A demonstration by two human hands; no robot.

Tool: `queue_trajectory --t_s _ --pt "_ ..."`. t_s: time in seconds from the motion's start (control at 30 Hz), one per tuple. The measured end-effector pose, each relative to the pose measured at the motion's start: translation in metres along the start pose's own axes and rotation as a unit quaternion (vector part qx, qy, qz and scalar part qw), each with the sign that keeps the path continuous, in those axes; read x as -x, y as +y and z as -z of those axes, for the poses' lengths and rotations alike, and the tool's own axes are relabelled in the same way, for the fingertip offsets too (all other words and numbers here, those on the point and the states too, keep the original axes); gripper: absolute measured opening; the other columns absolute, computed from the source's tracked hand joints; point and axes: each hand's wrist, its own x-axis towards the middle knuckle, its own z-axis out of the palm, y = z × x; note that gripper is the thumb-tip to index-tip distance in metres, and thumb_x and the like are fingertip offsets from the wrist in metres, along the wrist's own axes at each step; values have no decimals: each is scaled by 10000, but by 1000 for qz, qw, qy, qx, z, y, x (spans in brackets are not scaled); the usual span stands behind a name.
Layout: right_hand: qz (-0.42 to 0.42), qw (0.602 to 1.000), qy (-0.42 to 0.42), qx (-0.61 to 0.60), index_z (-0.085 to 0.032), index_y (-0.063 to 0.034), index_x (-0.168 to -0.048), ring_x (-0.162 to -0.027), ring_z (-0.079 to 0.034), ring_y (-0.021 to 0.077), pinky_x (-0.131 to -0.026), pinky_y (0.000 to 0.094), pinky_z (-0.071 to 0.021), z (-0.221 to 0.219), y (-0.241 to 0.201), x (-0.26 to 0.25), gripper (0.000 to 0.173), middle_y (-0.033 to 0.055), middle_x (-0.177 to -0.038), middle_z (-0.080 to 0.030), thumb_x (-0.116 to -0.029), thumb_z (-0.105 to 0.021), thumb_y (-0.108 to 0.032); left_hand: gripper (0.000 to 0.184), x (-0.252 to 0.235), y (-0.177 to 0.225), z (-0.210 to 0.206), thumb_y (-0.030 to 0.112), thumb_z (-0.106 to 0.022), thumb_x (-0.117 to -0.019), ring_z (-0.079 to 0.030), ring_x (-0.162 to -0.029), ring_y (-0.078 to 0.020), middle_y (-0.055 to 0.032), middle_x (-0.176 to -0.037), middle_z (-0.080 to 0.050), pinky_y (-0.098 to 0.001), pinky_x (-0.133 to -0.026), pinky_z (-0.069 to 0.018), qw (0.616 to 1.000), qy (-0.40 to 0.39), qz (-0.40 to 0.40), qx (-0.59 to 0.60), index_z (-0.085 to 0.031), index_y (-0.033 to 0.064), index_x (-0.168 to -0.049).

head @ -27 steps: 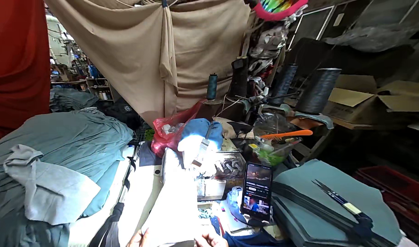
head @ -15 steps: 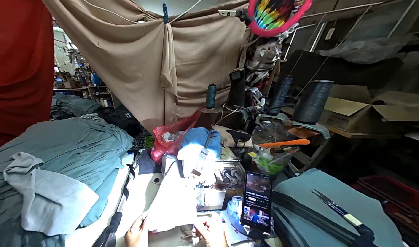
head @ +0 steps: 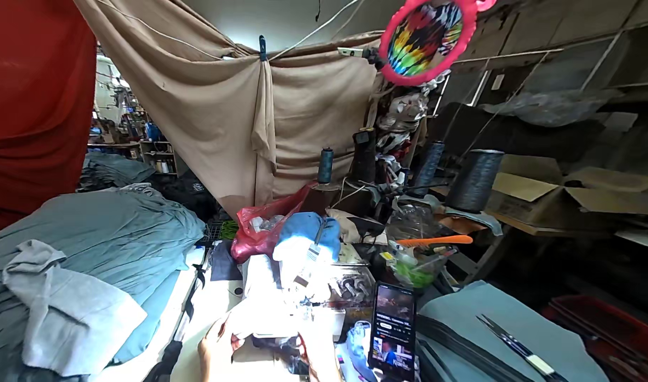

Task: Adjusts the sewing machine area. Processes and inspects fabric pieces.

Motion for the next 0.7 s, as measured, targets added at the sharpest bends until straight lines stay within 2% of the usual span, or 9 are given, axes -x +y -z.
queue_trajectory --t_s 0.13,0.2,0.3,0.37,0.43,0.47,0.5,0.57,0.7 --pt "115 984 18 134 -673 55 -874 -504 -576 95 -509 270 -515 20 2 14 130 52 -642 -629 -931 -682 -61 278 8 0 -7 126 -574 -1056 -670 -617 -108 -117 -834 -696 -261 -578 -583 997 6 25 71 -629 -67 -1248" --pt "230 957 50 170 -696 58 -933 -579 -661 130 -560 317 -588 45 -8 31 125 99 -742 -691 -911 -695 -65 303 14 0 -6 125 -563 -1060 -679 -641 -113 -126 -867 -695 -261 -596 -588 993 7 46 110 -597 -76 -1285" --pt "379 874 151 264 -694 119 -1042 -787 -712 212 -743 368 -608 116 -39 41 186 194 -901 -722 -924 -653 -20 286 22 -2 3 131 -511 -1081 -699 -687 -142 -129 -875 -711 -293 -636 -601 985 -17 57 160 -596 -81 -1253" --pt "359 812 230 398 -691 120 -1103 -949 -713 376 -876 517 -575 178 -68 36 253 277 -1021 -713 -976 -620 -87 269 32 -3 14 138 -463 -1087 -698 -725 -153 -119 -878 -711 -307 -668 -595 978 -54 51 195 -612 -73 -1163" --pt "272 774 250 514 -663 123 -1197 -1164 -593 556 -997 685 -440 235 -90 23 321 378 -1194 -632 -981 -582 -99 262 44 -1 23 151 -418 -1102 -665 -672 -128 -85 -823 -673 -283 -636 -577 973 -62 68 211 -581 -53 -1126" --pt "223 764 250 551 -645 119 -1240 -1243 -517 596 -1034 720 -384 258 -93 14 351 405 -1270 -579 -967 -595 -96 269 46 -6 29 168 -393 -1108 -662 -650 -112 -59 -788 -667 -265 -623 -577 974 -61 81 204 -575 -30 -1108" --pt "188 753 254 577 -636 116 -1266 -1279 -474 613 -1043 737 -360 274 -93 5 381 415 -1314 -546 -943 -617 -87 275 52 -8 35 182 -364 -1118 -650 -631 -97 -39 -761 -656 -243 -604 -563 975 -55 99 193 -564 -5 -1087" --pt "167 738 263 598 -652 104 -1252 -1264 -495 595 -1028 717 -383 286 -91 -6 383 400 -1321 -550 -916 -641 -81 273 64 -4 45 156 -339 -1119 -639 -655 -115 -57 -789 -631 -248 -615 -551 969 -54 130 201 -552 -14 -1095" --pt "197 723 273 603 -675 114 -1196 -1199 -525 612 -972 719 -420 279 -93 -9 333 421 -1278 -550 -888 -662 -13 251 81 -7 60 190 -335 -1127 -618 -599 -63 -1 -734 -629 -207 -577 -530 963 -33 182 197 -540 57 -1065"
